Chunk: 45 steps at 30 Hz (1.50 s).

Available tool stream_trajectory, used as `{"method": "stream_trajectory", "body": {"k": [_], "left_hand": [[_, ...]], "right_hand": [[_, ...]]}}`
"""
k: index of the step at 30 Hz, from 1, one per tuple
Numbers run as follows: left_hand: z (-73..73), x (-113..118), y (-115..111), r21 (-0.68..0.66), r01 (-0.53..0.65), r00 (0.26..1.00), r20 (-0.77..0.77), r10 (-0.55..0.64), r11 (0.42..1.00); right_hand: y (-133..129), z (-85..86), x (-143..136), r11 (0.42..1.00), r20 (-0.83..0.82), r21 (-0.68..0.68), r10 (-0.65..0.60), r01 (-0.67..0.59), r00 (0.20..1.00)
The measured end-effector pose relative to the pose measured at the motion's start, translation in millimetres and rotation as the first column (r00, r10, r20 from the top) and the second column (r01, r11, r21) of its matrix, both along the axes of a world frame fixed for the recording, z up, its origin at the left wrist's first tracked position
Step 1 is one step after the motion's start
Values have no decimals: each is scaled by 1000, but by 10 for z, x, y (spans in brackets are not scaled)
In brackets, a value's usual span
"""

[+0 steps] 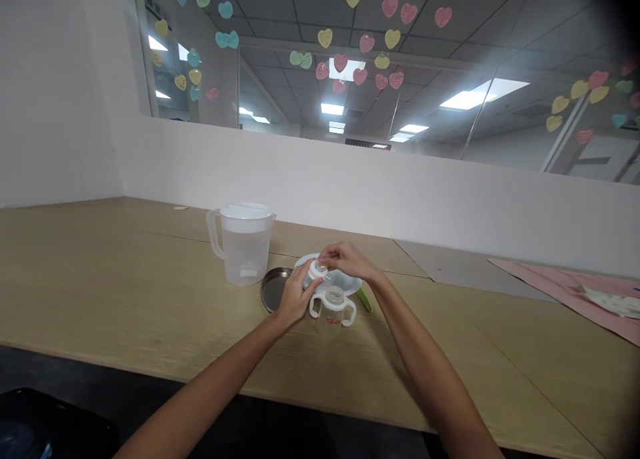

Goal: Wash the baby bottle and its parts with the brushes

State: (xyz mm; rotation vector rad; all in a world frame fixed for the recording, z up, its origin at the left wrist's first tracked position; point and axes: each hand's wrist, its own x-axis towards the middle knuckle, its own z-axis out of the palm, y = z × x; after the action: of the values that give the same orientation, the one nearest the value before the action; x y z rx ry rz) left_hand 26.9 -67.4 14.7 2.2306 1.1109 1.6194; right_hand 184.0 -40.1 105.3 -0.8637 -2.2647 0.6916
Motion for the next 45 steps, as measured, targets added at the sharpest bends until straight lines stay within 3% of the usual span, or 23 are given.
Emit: {"method": "stream_trajectory", "body": {"k": [5,13,18,24,28,30,33,36,38,45], "left_hand": [[0,6,-2,-1,1,1000,6,-1,1000],[-9,1,-5,4,-10,1000,12,10,1000],[-7,-16,-34,36,29,998,-51,-27,999],[-10,-10,-22,77,55,996,-79,-49,996],[-25,-21,16,82,-6,996,-93,14,997],[-43,-33,53,78,-86,990,-102,93,993],[-80,-51,119,51,-220,962,-154,225,974],[-111,-61,163,1,-291,926,-250,282,957],[-120,-60,168,-27,-320,913,-275,301,947],[-137,-10,132,-45,-409,878,-293,380,911]], "right_hand": [[-4,10,3,998,-15,-57,10,-11,1000],[31,-10,21,1000,28,5,-5,5,1000],[43,36,121,983,-36,-168,65,-70,997],[-11,107,205,905,-92,-394,132,-158,987],[20,90,224,883,-221,-439,70,-163,973],[77,60,259,900,-247,-423,-8,-101,969],[194,-7,332,950,13,-233,-209,207,978],[304,-97,380,899,403,98,-429,428,808],[351,-161,386,882,512,167,-460,441,725],[376,-291,344,893,625,113,-405,436,668]]}}
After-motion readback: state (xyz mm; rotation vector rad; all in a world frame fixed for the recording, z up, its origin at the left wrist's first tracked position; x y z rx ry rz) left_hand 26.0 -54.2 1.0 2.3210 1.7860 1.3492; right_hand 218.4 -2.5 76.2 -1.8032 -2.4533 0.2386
